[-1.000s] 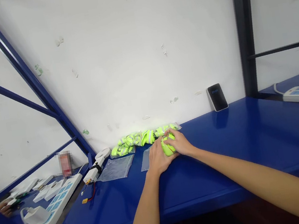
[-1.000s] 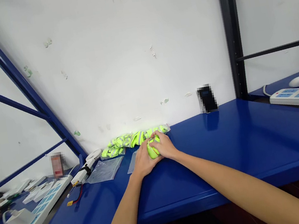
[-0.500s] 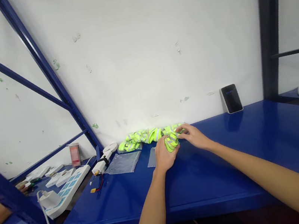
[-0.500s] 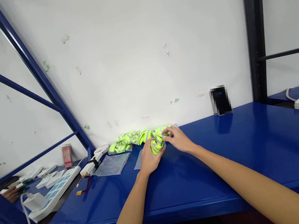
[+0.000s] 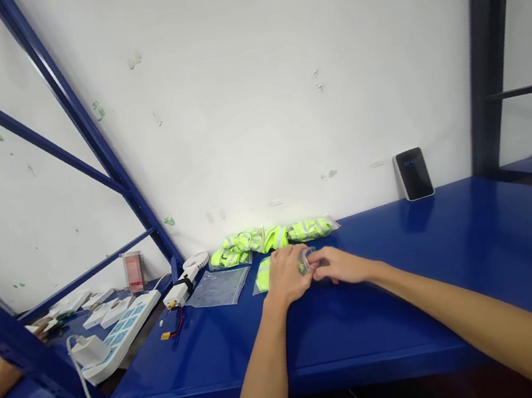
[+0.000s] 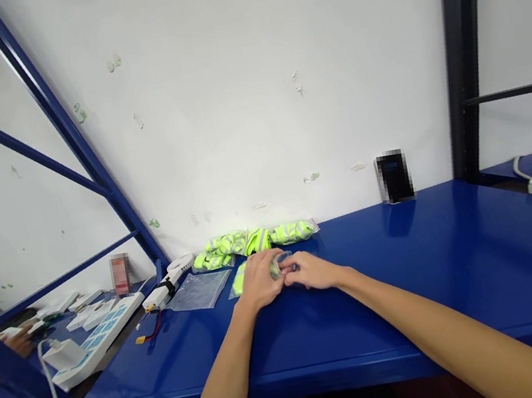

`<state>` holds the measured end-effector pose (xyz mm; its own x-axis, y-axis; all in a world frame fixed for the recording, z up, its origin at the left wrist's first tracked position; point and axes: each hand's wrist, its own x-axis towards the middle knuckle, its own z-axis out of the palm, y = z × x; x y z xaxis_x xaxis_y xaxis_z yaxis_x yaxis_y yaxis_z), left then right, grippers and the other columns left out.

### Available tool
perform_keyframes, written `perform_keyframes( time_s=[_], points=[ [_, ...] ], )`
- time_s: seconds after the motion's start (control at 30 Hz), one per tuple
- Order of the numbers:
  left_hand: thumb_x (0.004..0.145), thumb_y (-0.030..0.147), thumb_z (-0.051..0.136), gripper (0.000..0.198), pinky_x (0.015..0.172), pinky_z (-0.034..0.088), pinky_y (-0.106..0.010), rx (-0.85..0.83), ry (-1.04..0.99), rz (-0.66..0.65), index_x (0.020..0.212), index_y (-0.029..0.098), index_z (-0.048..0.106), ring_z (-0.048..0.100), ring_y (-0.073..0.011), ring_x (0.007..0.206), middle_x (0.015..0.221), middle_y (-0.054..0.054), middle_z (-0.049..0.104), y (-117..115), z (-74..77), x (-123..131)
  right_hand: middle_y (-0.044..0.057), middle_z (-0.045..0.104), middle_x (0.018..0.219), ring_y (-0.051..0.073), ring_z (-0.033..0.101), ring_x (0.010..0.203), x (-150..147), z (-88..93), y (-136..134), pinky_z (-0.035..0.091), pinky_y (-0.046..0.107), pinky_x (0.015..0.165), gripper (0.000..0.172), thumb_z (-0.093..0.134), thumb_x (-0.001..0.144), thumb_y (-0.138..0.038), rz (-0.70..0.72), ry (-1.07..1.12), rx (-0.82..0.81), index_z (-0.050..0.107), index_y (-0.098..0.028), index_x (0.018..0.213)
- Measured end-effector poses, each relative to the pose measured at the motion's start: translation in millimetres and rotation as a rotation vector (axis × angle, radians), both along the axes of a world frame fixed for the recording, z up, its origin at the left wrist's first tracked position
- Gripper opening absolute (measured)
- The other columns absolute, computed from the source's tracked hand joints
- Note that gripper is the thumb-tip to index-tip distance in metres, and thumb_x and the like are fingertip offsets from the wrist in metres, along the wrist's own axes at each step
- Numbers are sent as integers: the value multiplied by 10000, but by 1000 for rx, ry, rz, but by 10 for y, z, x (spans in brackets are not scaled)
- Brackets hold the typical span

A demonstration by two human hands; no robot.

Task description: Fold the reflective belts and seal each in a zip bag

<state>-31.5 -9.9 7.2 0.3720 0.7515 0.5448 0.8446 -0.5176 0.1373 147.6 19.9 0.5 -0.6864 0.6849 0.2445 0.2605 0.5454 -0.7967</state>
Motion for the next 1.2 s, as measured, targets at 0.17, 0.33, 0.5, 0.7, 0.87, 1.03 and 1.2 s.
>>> perform_keyframes(
  time_s=[0.17, 0.33, 0.5, 0.7, 0.87, 1.03, 1.2],
  points=[
    [726, 343, 664, 505, 986, 362, -435, -107, 98, -28, 1210, 248, 555, 550, -273, 1085, 1129, -76, 622, -93, 85, 55, -17, 569, 698, 110, 495, 610, -6, 8, -4, 393, 234, 600, 139, 629, 716, -246, 113, -87, 34, 615, -139, 804],
    [755, 409, 674, 764, 1107, 271, -411, -179, -309, -250, 1426, 294, 326, 353, -259, 1346, 1453, -72, 399, -156, 139, 27, 36, 613, 707, 144, 582, 638, 91, -7, 72, 457, 246, 589, 401, 478, 858, -494, 129, 127, -332, 640, -129, 832],
    [911, 334, 435, 471, 1050, 360, -375, -311, -829, -159, 1371, 247, 381, 456, -217, 1283, 1354, -95, 504, 58, 71, 19, 48, 640, 584, 137, 605, 529, 119, -97, 116, 503, 249, 563, 488, 514, 835, -582, -30, 211, -495, 646, -112, 802],
    [880, 210, 435, 316, 1023, 386, -380, -45, -530, 27, 1172, 181, 552, 521, -223, 1160, 1189, -121, 559, 155, -63, 133, 3, 568, 455, 109, 540, 412, 85, -100, 150, 441, 196, 400, 325, 627, 784, -448, -190, 172, -425, 611, -140, 679],
    [897, 225, 390, 311, 911, 439, -423, 4, -140, 280, 1103, 127, 602, 567, -287, 1038, 1034, -174, 597, 77, -92, 232, 1, 590, 522, 116, 553, 443, 45, -166, 218, 426, 194, 360, 207, 663, 741, -337, -363, 183, -324, 573, -155, 699],
    [856, 229, 447, 266, 884, 393, -536, -118, 92, 393, 950, 99, 659, 583, -376, 1011, 1002, -257, 629, 113, -148, 408, -12, 608, 499, 92, 486, 377, 13, -184, 283, 342, 186, 354, 136, 632, 691, -169, -443, 27, -201, 599, -148, 822],
    [526, 248, 765, 188, 854, 390, -574, -394, -75, 384, 635, 152, 646, 621, -426, 915, 803, -232, 678, 539, -20, 479, 1, 587, 451, 102, 449, 352, -25, -115, 344, 331, 214, 353, 90, 632, 628, -126, -449, -126, -261, 650, -150, 713]
  ],
)
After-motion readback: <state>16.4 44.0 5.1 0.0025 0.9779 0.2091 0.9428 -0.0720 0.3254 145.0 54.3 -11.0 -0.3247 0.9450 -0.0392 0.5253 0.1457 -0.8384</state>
